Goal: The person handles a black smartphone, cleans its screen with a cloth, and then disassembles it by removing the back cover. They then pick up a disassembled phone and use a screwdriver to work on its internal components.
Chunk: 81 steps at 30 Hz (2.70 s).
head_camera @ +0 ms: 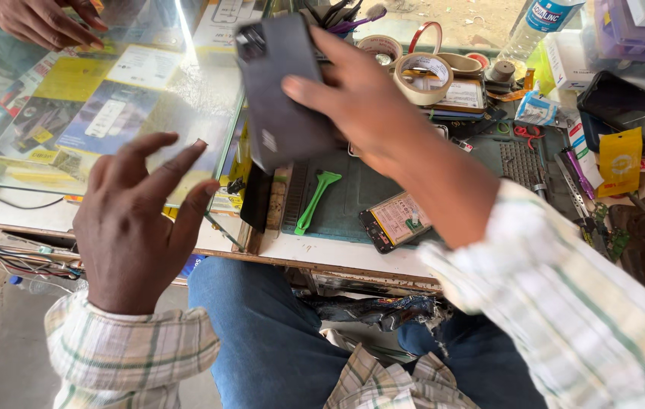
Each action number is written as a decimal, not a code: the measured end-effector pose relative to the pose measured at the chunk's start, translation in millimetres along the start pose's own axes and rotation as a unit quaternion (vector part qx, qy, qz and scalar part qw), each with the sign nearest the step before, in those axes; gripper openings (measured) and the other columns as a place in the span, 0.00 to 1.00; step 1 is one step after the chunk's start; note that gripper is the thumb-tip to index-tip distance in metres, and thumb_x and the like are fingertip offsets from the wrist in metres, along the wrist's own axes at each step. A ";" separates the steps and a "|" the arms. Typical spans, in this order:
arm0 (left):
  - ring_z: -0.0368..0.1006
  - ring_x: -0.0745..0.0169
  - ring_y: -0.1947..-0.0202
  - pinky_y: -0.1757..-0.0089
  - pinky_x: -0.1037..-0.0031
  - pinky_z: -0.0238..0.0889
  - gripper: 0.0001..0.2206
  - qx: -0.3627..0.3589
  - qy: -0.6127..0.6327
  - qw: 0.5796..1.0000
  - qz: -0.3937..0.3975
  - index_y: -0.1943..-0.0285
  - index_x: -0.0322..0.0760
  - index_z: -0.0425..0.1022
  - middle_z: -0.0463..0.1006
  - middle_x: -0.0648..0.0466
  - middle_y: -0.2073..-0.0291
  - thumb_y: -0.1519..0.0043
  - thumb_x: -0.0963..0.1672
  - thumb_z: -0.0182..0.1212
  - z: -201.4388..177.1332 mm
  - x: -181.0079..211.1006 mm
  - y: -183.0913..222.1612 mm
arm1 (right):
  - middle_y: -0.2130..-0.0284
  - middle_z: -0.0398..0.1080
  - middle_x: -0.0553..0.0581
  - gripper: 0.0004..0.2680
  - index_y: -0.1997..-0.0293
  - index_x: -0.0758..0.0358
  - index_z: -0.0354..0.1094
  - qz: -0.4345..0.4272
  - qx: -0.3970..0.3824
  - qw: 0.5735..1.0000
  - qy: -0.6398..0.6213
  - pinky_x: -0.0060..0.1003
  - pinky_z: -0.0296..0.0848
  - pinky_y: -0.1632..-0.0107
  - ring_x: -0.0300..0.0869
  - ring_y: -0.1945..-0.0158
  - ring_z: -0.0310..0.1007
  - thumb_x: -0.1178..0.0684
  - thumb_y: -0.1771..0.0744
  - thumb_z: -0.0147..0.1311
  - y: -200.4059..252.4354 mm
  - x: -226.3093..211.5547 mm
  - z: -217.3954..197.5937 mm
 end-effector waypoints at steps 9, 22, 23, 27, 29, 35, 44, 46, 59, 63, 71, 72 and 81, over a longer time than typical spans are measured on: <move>0.69 0.49 0.59 0.58 0.64 0.65 0.25 -0.068 -0.028 0.997 0.021 0.42 0.36 0.81 0.80 0.53 0.47 0.42 0.54 0.69 3.8 -8.4 2.6 | 0.46 0.71 0.64 0.28 0.28 0.63 0.46 0.005 0.136 0.988 0.076 0.43 0.76 0.41 0.48 0.44 0.76 0.56 0.34 0.62 -76.9 67.5 11.9; 0.71 0.49 0.56 0.55 0.63 0.66 0.24 -0.054 -0.056 0.997 0.020 0.45 0.35 0.82 0.80 0.51 0.49 0.46 0.52 0.71 -5.6 -8.5 1.7 | 0.43 0.69 0.68 0.38 0.27 0.70 0.41 -0.007 0.145 0.939 0.312 0.42 0.73 0.40 0.50 0.41 0.74 0.35 0.36 0.62 -65.0 72.8 41.3; 0.71 0.49 0.56 0.54 0.63 0.66 0.24 -0.052 -0.058 0.997 0.021 0.46 0.35 0.82 0.80 0.51 0.49 0.46 0.52 0.71 -6.4 -9.7 1.9 | 0.44 0.71 0.67 0.37 0.27 0.69 0.44 -0.006 0.137 0.942 0.306 0.41 0.75 0.41 0.49 0.42 0.76 0.35 0.37 0.61 -66.4 75.1 41.1; 0.72 0.49 0.55 0.52 0.63 0.64 0.23 -0.052 -0.069 0.996 0.014 0.46 0.35 0.82 0.81 0.51 0.48 0.46 0.51 0.72 -9.3 -15.4 5.3 | 0.42 0.71 0.68 0.38 0.24 0.70 0.38 -0.070 0.096 0.949 0.291 0.42 0.75 0.41 0.49 0.42 0.76 0.35 0.34 0.61 -70.2 67.3 41.1; 0.72 0.49 0.55 0.51 0.63 0.64 0.23 -0.064 -0.073 0.995 0.002 0.45 0.34 0.82 0.81 0.51 0.48 0.46 0.51 0.72 -8.1 -18.9 7.4 | 0.42 0.70 0.68 0.39 0.22 0.68 0.29 -0.043 0.077 0.939 0.332 0.44 0.75 0.43 0.50 0.46 0.77 0.36 0.32 0.59 -65.7 57.0 43.2; 0.71 0.46 0.45 0.44 0.61 0.62 0.28 0.020 -0.059 0.998 0.030 0.36 0.28 0.76 0.78 0.43 0.42 0.42 0.49 0.72 -16.6 -16.3 19.0 | 0.42 0.72 0.59 0.37 0.18 0.53 0.29 -0.210 -0.029 0.732 0.648 0.44 0.78 0.47 0.50 0.49 0.76 0.37 0.31 0.57 10.2 -40.0 39.1; 0.74 0.50 0.52 0.50 0.61 0.65 0.19 -0.016 0.247 0.965 0.092 0.52 0.38 0.80 0.80 0.52 0.53 0.51 0.47 0.76 70.1 78.6 40.6 | 0.58 0.80 0.53 0.20 0.32 0.49 0.67 -0.101 0.017 0.723 0.683 0.38 0.79 0.60 0.42 0.60 0.81 0.48 0.33 0.63 143.8 -77.6 -88.0; 0.73 0.49 0.54 0.54 0.60 0.65 0.20 -0.092 0.267 0.952 0.114 0.52 0.37 0.80 0.80 0.51 0.54 0.50 0.50 0.75 99.7 104.0 24.3 | 0.58 0.80 0.55 0.19 0.34 0.53 0.67 -0.091 0.072 0.768 0.629 0.34 0.81 0.59 0.39 0.59 0.83 0.54 0.33 0.61 171.8 -65.4 -115.0; 0.68 0.38 0.53 0.57 0.52 0.61 0.50 -0.182 0.217 0.958 0.046 0.32 0.29 0.62 0.71 0.40 0.49 0.62 0.58 0.76 182.9 151.6 -8.1 | 0.61 0.79 0.60 0.11 0.48 0.60 0.76 0.012 0.280 0.720 0.635 0.37 0.76 0.61 0.45 0.62 0.81 0.56 0.35 0.63 265.4 -30.2 -184.3; 0.68 0.41 0.55 0.58 0.53 0.60 0.46 -0.211 0.209 0.955 0.026 0.34 0.28 0.63 0.71 0.42 0.52 0.58 0.57 0.76 199.3 147.1 2.8 | 0.60 0.78 0.60 0.11 0.48 0.60 0.75 0.036 0.306 0.714 0.628 0.38 0.76 0.62 0.46 0.63 0.81 0.55 0.35 0.63 274.3 -29.9 -190.5; 0.68 0.42 0.54 0.59 0.53 0.59 0.33 -0.243 0.234 0.941 0.035 0.47 0.36 0.73 0.72 0.47 0.58 0.59 0.53 0.77 214.1 150.6 -0.1 | 0.62 0.78 0.58 0.12 0.47 0.58 0.76 0.091 0.307 0.699 0.639 0.40 0.76 0.61 0.47 0.62 0.80 0.55 0.36 0.63 288.1 -16.9 -194.2; 0.68 0.42 0.54 0.59 0.53 0.58 0.33 -0.247 0.240 0.938 0.033 0.46 0.35 0.73 0.72 0.47 0.58 0.59 0.53 0.77 216.1 151.7 -1.6 | 0.62 0.78 0.58 0.12 0.47 0.58 0.75 0.081 0.308 0.698 0.641 0.40 0.76 0.60 0.47 0.62 0.80 0.55 0.36 0.63 288.2 -18.3 -194.5; 0.69 0.45 0.53 0.56 0.53 0.58 0.36 -0.266 0.231 0.936 0.010 0.46 0.34 0.74 0.72 0.47 0.56 0.64 0.52 0.78 229.4 149.3 -3.8 | 0.60 0.78 0.58 0.12 0.48 0.57 0.76 0.085 0.335 0.684 0.643 0.38 0.75 0.64 0.46 0.67 0.78 0.54 0.37 0.64 275.3 -45.8 -187.2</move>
Point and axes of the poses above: each hand's wrist, its own y-axis away from the middle knuckle, its own z-axis out of the palm, x = y × z, the point moved 7 cm from there along -y, towards the middle knuckle
